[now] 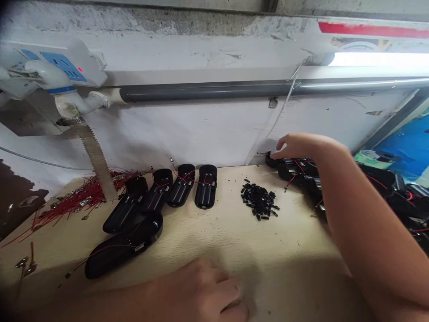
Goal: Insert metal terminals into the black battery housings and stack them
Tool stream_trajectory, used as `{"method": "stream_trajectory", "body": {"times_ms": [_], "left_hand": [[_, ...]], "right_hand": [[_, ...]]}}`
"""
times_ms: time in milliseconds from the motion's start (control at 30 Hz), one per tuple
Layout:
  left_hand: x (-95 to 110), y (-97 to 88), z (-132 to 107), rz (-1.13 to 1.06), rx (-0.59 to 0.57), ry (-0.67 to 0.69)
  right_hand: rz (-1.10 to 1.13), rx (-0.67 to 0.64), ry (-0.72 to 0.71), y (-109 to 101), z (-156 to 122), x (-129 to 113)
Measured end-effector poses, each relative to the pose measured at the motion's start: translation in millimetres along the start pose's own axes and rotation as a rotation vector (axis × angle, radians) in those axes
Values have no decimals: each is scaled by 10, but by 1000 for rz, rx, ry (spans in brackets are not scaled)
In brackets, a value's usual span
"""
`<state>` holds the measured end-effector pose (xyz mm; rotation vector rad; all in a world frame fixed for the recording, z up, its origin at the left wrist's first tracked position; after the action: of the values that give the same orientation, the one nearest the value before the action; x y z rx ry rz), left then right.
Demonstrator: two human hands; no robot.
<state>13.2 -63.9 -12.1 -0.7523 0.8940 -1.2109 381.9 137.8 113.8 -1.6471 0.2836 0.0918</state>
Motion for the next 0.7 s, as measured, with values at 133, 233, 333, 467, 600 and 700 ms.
{"method": "stream_trajectory", "body": {"times_ms": [133,233,333,467,600,700], "left_hand": [[3,6,-10,-24,-18,17],[9,23,-19,-5,-22,16],[14,30,-13,0,26,8],[10,29,13,-1,38,4],[5,35,27,-16,44,5],[0,38,27,-21,51,5]], "right_hand": [[102,56,207,-413,-167,370],[311,91,406,-573,-241,735],[410,54,478,-550,-321,926],[438,-58,541,-402,-391,898],[477,-93,577,-310,-359,882],[522,-106,574,-296,-315,966]]}}
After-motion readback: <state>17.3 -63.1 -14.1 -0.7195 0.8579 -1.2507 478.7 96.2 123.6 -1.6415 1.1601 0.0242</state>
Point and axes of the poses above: each hand's wrist, its own z-axis towards the middle knuckle, its own y-axis out of the palm, x = y × z, the point moved 1 cm from there along z, towards the middle knuckle, and after that the axes turned 13 degrees about z, right-handed, at the moved point
